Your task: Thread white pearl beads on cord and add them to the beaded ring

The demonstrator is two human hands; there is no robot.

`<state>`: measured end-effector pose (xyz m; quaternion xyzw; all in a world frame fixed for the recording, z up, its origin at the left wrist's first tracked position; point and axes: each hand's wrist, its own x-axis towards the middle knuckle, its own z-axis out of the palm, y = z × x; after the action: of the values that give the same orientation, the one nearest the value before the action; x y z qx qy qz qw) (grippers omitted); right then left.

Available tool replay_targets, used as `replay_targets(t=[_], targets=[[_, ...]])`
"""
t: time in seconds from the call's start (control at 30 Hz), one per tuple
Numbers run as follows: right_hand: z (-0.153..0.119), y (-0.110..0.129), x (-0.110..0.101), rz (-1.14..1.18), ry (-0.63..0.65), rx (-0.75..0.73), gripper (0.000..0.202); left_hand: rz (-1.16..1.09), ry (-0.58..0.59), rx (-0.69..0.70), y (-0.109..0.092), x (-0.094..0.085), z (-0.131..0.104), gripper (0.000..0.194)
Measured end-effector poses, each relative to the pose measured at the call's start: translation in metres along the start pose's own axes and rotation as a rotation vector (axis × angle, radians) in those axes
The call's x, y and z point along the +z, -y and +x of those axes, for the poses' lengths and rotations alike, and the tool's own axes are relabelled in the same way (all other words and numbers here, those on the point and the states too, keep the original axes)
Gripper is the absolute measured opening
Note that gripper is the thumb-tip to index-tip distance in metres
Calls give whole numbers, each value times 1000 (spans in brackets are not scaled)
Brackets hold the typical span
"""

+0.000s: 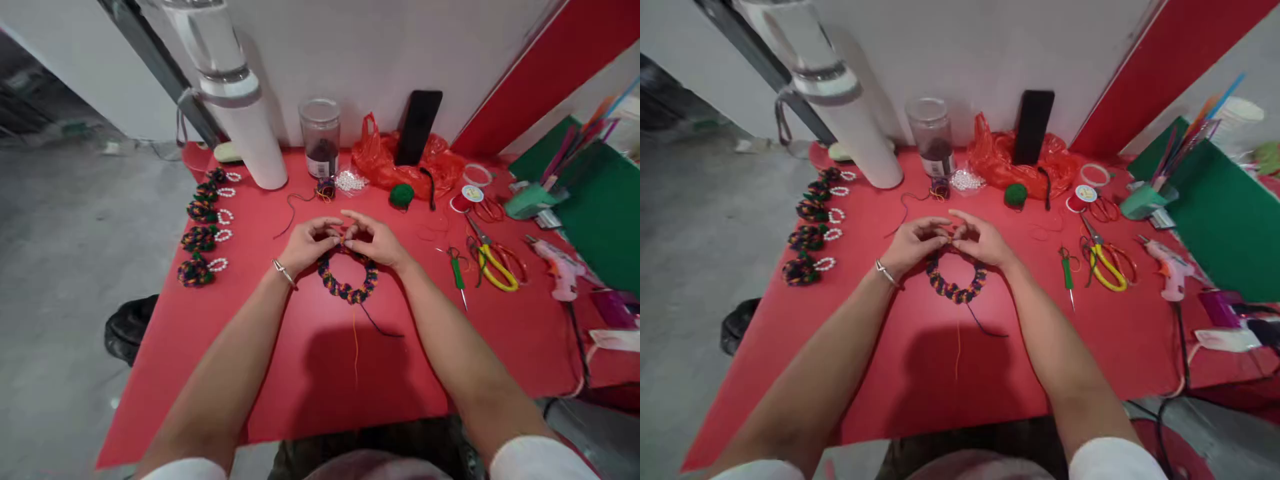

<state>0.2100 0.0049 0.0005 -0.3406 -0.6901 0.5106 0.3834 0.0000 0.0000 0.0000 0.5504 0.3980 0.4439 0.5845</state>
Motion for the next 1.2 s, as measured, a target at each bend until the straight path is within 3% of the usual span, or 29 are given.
replay_targets(t=[1.2], targets=[[0,0,1,6,-25,50,69,4,-10,10,-4,2,-1,44]])
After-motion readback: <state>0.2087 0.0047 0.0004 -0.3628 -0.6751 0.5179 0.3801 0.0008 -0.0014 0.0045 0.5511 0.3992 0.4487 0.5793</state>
